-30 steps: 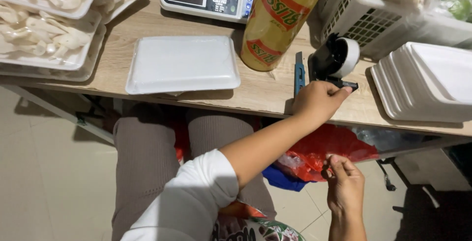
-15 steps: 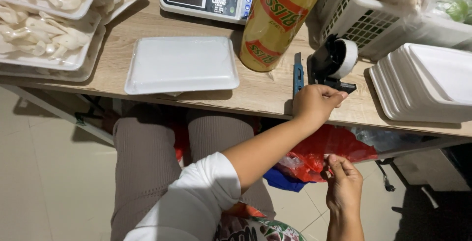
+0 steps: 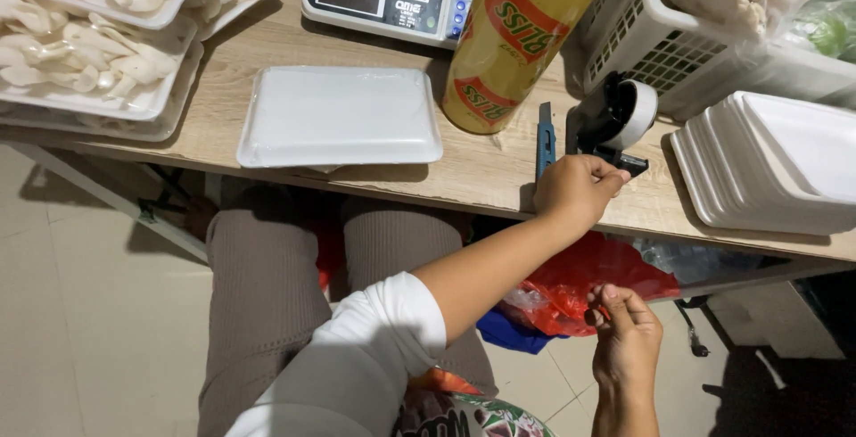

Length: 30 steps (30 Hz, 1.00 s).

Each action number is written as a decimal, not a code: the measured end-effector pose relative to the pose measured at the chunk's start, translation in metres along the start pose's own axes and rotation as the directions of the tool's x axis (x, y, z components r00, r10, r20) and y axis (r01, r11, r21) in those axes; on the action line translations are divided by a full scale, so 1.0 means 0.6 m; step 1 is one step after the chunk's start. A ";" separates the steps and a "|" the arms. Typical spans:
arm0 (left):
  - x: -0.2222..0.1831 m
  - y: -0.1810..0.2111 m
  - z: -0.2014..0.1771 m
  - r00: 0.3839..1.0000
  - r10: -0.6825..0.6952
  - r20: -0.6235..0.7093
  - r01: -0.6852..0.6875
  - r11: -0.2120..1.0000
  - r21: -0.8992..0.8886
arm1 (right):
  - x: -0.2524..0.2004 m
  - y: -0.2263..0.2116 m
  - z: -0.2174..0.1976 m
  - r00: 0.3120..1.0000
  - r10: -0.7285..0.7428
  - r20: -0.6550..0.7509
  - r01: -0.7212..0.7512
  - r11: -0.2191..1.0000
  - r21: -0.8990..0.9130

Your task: Weighing trays of mushrooms on a digital scale, wrapping them in plastic film, and placing the wrapped trays into plastic bags.

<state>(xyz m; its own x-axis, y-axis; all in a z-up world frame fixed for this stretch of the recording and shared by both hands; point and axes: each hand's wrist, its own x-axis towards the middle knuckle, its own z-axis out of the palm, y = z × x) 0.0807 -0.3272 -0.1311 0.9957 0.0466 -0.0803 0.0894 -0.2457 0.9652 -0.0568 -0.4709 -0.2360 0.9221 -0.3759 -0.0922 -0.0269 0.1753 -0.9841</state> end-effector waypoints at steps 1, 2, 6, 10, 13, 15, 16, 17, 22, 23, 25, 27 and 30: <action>-0.002 0.001 0.000 1.000 -0.001 0.001 0.001 1.000 -0.002 | -0.001 -0.001 -0.002 1.000 0.005 -0.004 -0.005 1.000 0.014; -0.003 0.000 0.001 1.000 -0.003 0.004 0.003 1.000 -0.005 | -0.003 -0.004 0.000 1.000 0.006 -0.007 -0.006 1.000 0.011; -0.005 0.002 -0.002 1.000 0.004 0.009 -0.004 1.000 -0.001 | -0.002 -0.007 0.003 0.996 -0.062 0.057 0.060 0.998 0.035; -0.013 0.007 -0.010 1.000 -0.007 0.023 0.006 1.000 0.011 | 0.009 0.014 0.000 0.994 -0.103 0.044 0.105 0.994 -0.042; -0.008 -0.002 -0.002 0.999 0.047 0.014 -0.048 0.998 0.048 | 0.023 0.037 -0.016 0.975 -0.218 0.052 0.224 0.937 -0.269; -0.006 -0.006 0.001 0.998 0.067 0.002 -0.067 0.996 0.052 | 0.037 0.037 -0.021 0.971 -0.232 0.052 0.236 0.908 -0.346; -0.005 -0.008 0.004 0.996 0.089 -0.012 -0.088 0.994 0.058 | 0.043 0.037 -0.024 0.967 -0.248 0.055 0.247 0.874 -0.418; -0.009 -0.003 -0.001 0.996 0.090 -0.010 -0.089 0.994 0.058 | 0.047 0.039 -0.024 0.967 -0.249 0.053 0.247 0.874 -0.419; -0.003 -0.035 0.012 0.993 0.116 -0.037 -0.101 0.955 0.278 | 0.081 0.111 -0.052 0.992 -0.105 0.077 0.125 0.927 -0.353; -0.004 -0.034 0.012 0.992 0.119 -0.048 -0.101 0.954 0.282 | 0.076 0.109 -0.051 0.990 -0.107 0.088 0.131 0.929 -0.347; -0.014 -0.035 0.015 0.986 0.169 -0.001 -0.159 0.927 0.340 | 0.056 0.108 -0.053 0.985 -0.147 0.095 0.162 0.971 -0.174; -0.007 -0.066 0.031 0.916 0.395 -0.064 -0.368 0.894 0.255 | 0.038 0.088 -0.055 0.988 -0.117 0.102 0.131 0.981 -0.143; -0.015 -0.059 -0.028 0.611 0.758 -0.231 -0.698 0.652 0.294 | 0.047 0.071 -0.043 0.969 -0.041 0.242 0.042 0.999 0.001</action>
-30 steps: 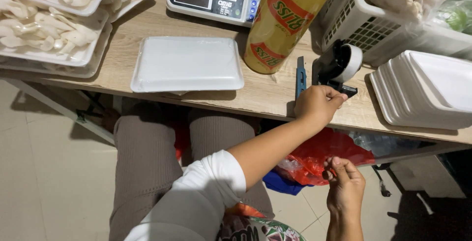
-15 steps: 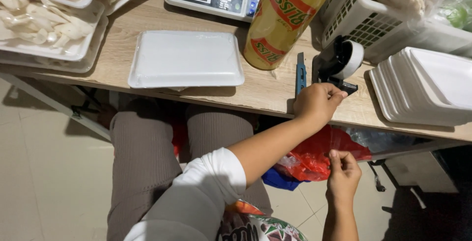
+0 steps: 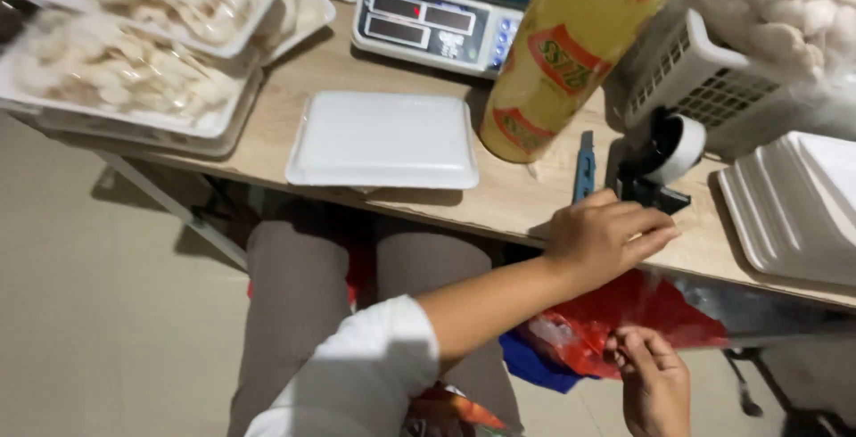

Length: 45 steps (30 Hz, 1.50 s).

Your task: Weighing trays of mushrooms on a digital scale, wrapping them in plastic film, and placing the wrapped trays into plastic bags.

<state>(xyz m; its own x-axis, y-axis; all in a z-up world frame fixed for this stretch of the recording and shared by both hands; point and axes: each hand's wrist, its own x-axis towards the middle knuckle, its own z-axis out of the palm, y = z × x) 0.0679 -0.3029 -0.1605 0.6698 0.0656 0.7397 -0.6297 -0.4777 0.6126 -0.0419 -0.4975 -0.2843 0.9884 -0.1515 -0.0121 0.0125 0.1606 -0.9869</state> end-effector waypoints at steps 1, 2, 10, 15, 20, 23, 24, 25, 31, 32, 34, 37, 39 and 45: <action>-0.008 0.015 -0.027 0.978 0.177 -0.110 -0.172 0.984 0.053 | -0.017 -0.003 -0.010 0.991 0.073 0.111 -0.084 0.992 0.093; 0.005 0.019 -0.065 0.979 0.180 -0.098 -0.175 0.983 0.060 | -0.022 -0.026 0.023 0.991 0.078 0.110 -0.090 0.990 0.106; 0.212 -0.057 -0.335 0.938 -0.333 0.096 0.256 0.853 0.454 | 0.026 -0.193 0.326 0.743 0.335 0.579 -0.503 0.851 0.153; 0.258 -0.138 -0.364 0.809 -0.552 0.201 0.352 0.729 0.586 | 0.069 -0.193 0.376 0.612 0.364 0.703 -0.689 0.682 0.246; 0.262 -0.164 -0.360 0.702 -0.667 0.251 0.403 0.662 0.632 | 0.079 -0.190 0.384 0.549 0.420 0.723 -0.766 0.598 0.234; 0.258 -0.170 -0.366 0.664 -0.709 0.236 0.432 0.622 0.653 | 0.081 -0.187 0.385 0.535 0.423 0.731 -0.782 0.575 0.240; 0.257 -0.169 -0.365 0.654 -0.716 0.244 0.435 0.620 0.653 | 0.082 -0.185 0.384 0.518 0.425 0.742 -0.796 0.557 0.237; 0.260 -0.167 -0.366 0.647 -0.720 0.251 0.437 0.620 0.652 | 0.086 -0.183 0.384 0.502 0.423 0.754 -0.807 0.542 0.233; 0.261 -0.164 -0.360 0.586 -0.772 0.247 0.470 0.572 0.672 | 0.080 -0.192 0.388 0.540 0.403 0.739 -0.782 0.565 0.264; 0.262 -0.165 -0.360 0.584 -0.772 0.250 0.469 0.572 0.673 | 0.080 -0.193 0.389 0.542 0.404 0.737 -0.782 0.563 0.266; 0.260 -0.166 -0.361 0.595 -0.761 0.259 0.443 0.579 0.684 | 0.079 -0.194 0.389 0.526 0.385 0.758 -0.791 0.548 0.271; 0.259 -0.167 -0.359 0.582 -0.774 0.247 0.456 0.563 0.689 | 0.079 -0.190 0.390 0.518 0.402 0.755 -0.801 0.538 0.263; 0.257 -0.174 -0.357 0.574 -0.780 0.251 0.441 0.552 0.707 | 0.078 -0.186 0.388 0.513 0.383 0.768 -0.804 0.527 0.274; 0.248 -0.179 -0.359 0.534 -0.807 0.253 0.451 0.525 0.722 | 0.076 -0.181 0.382 0.484 0.383 0.787 -0.823 0.505 0.260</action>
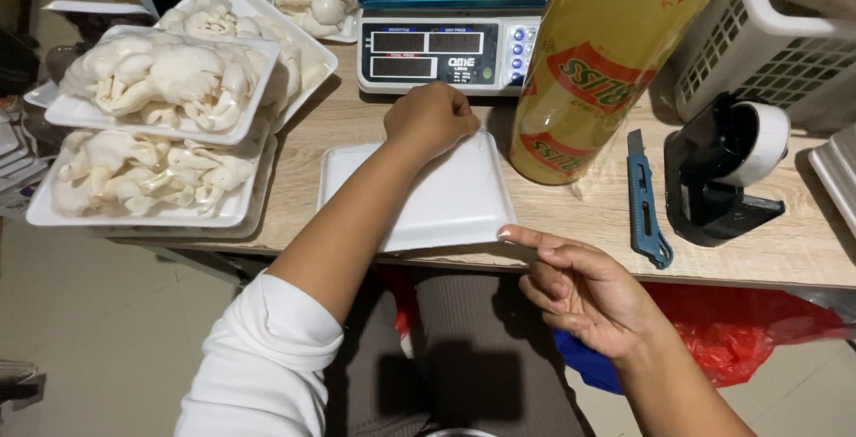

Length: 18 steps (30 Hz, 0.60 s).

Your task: Weighing trays of mushrooms on a digital scale, wrapping them in plastic film, and placing the wrapped trays into plastic bags.

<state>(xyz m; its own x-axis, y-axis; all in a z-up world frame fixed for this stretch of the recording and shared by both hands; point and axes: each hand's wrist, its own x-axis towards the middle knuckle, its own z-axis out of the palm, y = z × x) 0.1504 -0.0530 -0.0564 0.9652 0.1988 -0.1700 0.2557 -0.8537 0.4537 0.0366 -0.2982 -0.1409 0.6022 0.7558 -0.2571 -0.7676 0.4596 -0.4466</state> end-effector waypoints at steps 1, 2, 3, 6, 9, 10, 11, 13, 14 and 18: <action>-0.001 0.000 0.000 1.000 -0.019 0.020 0.019 1.000 -0.015 | -0.001 0.000 -0.001 1.000 0.005 -0.006 -0.005 1.000 -0.001; -0.002 -0.003 0.004 1.000 -0.017 0.020 0.018 1.000 -0.013 | -0.003 0.000 0.000 1.000 0.003 -0.005 -0.003 1.000 0.000; -0.002 -0.005 0.009 1.000 -0.023 0.020 0.024 0.999 -0.042 | -0.006 0.000 0.001 1.000 0.023 -0.012 -0.023 1.000 0.021; -0.004 -0.001 0.015 0.999 -0.032 0.037 0.035 0.997 -0.069 | -0.012 -0.001 -0.002 0.999 0.047 0.000 -0.047 0.998 0.052; 0.005 -0.009 0.022 0.997 -0.035 0.066 0.039 0.997 -0.061 | -0.017 0.001 -0.006 0.997 0.070 0.020 -0.071 0.995 0.076; 0.010 -0.014 0.024 0.997 -0.031 0.075 0.035 0.998 -0.057 | -0.017 0.001 -0.008 0.996 0.085 0.024 -0.087 0.993 0.085; 0.014 -0.018 0.022 0.997 -0.030 0.074 0.035 0.998 -0.057 | -0.020 0.003 -0.005 0.996 0.085 0.025 -0.086 0.993 0.085; 0.022 -0.026 0.017 0.996 -0.060 0.064 0.064 0.996 -0.065 | -0.024 0.007 -0.001 0.993 0.104 0.057 -0.109 0.990 0.086; 0.019 -0.030 0.015 0.996 -0.059 0.064 0.063 0.996 -0.062 | -0.025 0.008 0.000 0.993 0.103 0.058 -0.108 0.990 0.088; 0.021 -0.044 0.022 0.997 0.079 0.004 -0.077 0.984 -0.162 | -0.026 0.012 0.006 0.992 0.109 0.061 -0.115 0.987 0.109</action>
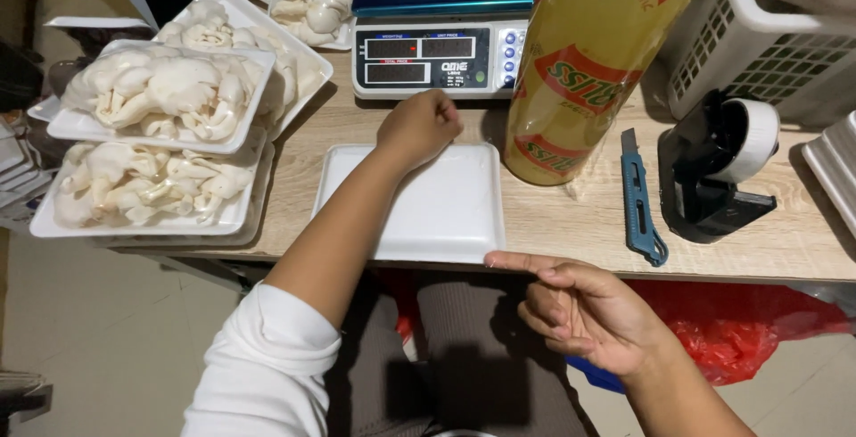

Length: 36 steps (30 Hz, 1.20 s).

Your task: Weighing trays of mushrooms on a digital scale, wrapping them in plastic film, and placing the wrapped trays into plastic bags.

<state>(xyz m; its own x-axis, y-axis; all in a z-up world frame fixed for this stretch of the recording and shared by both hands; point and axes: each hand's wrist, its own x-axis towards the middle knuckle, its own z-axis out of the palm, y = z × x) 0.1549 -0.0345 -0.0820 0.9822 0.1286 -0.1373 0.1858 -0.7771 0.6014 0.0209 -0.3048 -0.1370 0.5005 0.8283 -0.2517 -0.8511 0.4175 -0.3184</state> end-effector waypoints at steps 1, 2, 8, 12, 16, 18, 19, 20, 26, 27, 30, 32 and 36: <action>0.003 -0.006 0.006 0.987 0.146 -0.074 -0.151 0.985 -0.078 | 0.000 0.001 0.002 1.000 0.007 -0.007 -0.006 1.000 0.009; -0.011 0.003 0.005 0.987 0.144 -0.072 -0.150 0.986 -0.079 | -0.001 0.002 0.003 1.000 0.008 -0.009 -0.007 1.000 0.011; -0.071 0.023 0.011 0.804 0.590 0.073 -0.589 0.775 0.229 | -0.002 0.007 0.009 0.999 -0.038 -0.037 0.036 0.998 -0.048; -0.070 0.012 0.025 0.832 0.491 0.259 -0.554 0.768 0.323 | -0.002 0.006 0.009 1.000 -0.018 -0.022 0.018 1.000 -0.005; -0.123 0.021 -0.011 0.799 0.507 0.323 -0.588 0.771 0.245 | -0.004 0.006 0.006 1.000 0.007 -0.004 -0.007 1.000 0.022; -0.159 0.008 -0.022 0.744 0.542 0.390 -0.653 0.715 0.252 | -0.006 0.004 0.005 1.000 0.018 -0.008 -0.018 1.000 0.011; -0.177 0.002 -0.029 0.684 0.571 0.454 -0.714 0.653 0.254 | -0.007 0.005 0.005 1.000 0.028 -0.009 -0.028 1.000 -0.003; -0.185 -0.015 -0.017 0.683 0.567 0.461 -0.713 0.654 0.254 | -0.007 0.008 0.005 1.000 0.028 -0.009 -0.028 1.000 0.005; -0.205 -0.077 0.041 0.530 0.797 0.290 -0.761 0.296 0.578 | -0.006 0.018 -0.003 1.000 0.016 0.002 -0.017 1.000 0.007; -0.206 -0.075 0.045 0.533 0.808 0.251 -0.730 0.289 0.619 | -0.007 0.018 -0.006 1.000 0.003 0.011 -0.003 0.999 0.049; -0.202 -0.068 0.060 0.542 0.819 0.191 -0.686 0.299 0.663 | -0.010 0.016 -0.007 1.000 -0.026 0.008 0.025 0.996 0.090; -0.200 -0.066 0.066 0.558 0.813 0.169 -0.670 0.321 0.669 | -0.010 0.014 -0.015 0.999 -0.032 -0.002 0.032 0.996 0.089; -0.205 -0.067 0.074 0.552 0.815 0.174 -0.645 0.286 0.709 | -0.012 0.017 -0.036 1.000 0.005 -0.016 -0.003 0.997 0.082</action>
<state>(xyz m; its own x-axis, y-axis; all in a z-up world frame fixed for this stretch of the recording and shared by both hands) 0.0255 -0.0467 -0.1241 0.6890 -0.6696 0.2775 -0.6010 -0.7417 -0.2978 0.0123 -0.3144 -0.1582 0.4989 0.8242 -0.2678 -0.8629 0.4438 -0.2416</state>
